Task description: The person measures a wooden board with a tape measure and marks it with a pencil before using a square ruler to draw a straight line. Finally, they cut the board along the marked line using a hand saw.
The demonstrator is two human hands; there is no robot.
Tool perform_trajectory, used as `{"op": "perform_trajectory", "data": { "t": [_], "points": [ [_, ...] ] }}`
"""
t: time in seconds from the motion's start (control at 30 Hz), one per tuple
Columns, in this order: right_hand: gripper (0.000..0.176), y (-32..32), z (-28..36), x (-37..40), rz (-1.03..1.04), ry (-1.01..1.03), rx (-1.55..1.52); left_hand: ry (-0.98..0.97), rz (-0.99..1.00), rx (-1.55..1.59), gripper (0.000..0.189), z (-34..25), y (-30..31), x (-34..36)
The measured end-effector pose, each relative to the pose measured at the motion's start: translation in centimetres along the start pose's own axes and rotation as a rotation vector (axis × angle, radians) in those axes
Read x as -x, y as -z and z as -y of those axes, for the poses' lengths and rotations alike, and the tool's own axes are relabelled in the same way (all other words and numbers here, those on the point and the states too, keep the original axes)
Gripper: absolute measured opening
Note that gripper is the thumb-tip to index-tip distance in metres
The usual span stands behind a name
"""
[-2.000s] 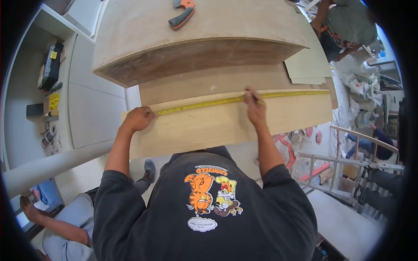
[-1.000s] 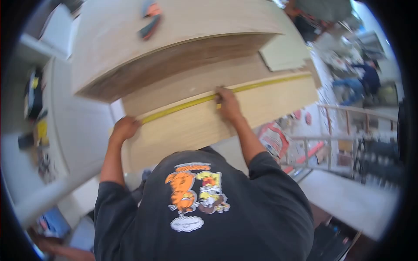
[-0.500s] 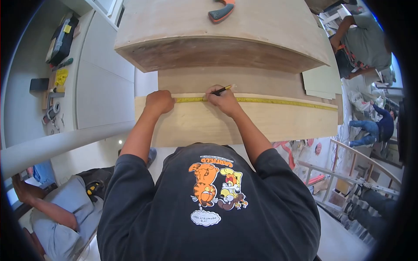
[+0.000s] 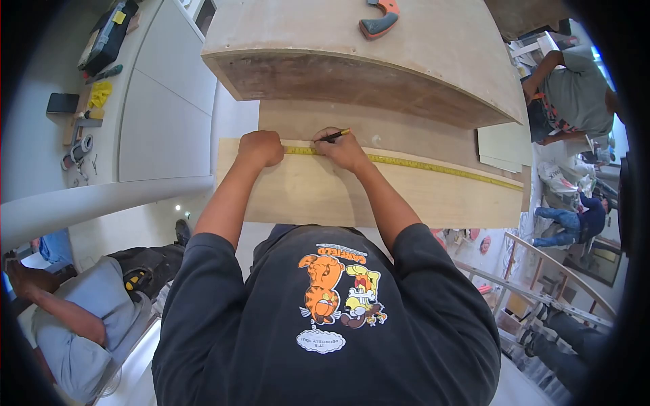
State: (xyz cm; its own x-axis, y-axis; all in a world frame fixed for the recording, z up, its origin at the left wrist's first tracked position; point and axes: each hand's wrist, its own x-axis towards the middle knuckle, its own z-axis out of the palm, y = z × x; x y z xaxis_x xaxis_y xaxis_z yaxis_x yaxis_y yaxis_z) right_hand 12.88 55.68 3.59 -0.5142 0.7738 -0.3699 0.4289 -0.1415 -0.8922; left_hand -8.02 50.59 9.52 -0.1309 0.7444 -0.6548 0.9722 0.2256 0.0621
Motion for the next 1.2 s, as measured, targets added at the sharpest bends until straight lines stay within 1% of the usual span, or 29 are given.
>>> {"op": "perform_trajectory", "data": {
  "t": [0.13, 0.23, 0.43, 0.67, 0.73, 0.93, 1.2],
  "points": [
    [0.022, -0.3, 1.3, 0.5, -0.021, 0.049, 0.109, -0.016, -0.011, 0.012, 0.039, 0.1, -0.4, -0.3],
    [0.023, -0.8, 0.8, 0.2, -0.037, 0.116, 0.126, -0.014, 0.006, 0.016, 0.04, 0.1, -0.2, -0.3],
    [0.022, -0.9, 0.4, 0.0, -0.044, 0.07, 0.109, -0.004, 0.028, 0.006, 0.039, 0.0, 0.1, -0.2],
    [0.021, -0.9, 0.3, 0.0, -0.04, 0.107, 0.108, -0.014, 0.017, 0.002, 0.039, 0.0, 0.2, 0.1],
    [0.021, -1.0, 0.3, 0.0, -0.044, 0.125, 0.119, -0.02, 0.023, 0.008, 0.041, 0.0, 0.2, 0.0],
    [0.022, -0.8, 0.5, 0.0, 0.001, 0.089, 0.155, -0.03, 0.023, 0.013, 0.043, 0.2, 0.0, -0.2],
    [0.021, -0.9, 0.6, 0.0, 0.004, 0.11, 0.206, -0.035, 0.015, 0.029, 0.042, 0.3, -0.1, -0.3]
  ]
}}
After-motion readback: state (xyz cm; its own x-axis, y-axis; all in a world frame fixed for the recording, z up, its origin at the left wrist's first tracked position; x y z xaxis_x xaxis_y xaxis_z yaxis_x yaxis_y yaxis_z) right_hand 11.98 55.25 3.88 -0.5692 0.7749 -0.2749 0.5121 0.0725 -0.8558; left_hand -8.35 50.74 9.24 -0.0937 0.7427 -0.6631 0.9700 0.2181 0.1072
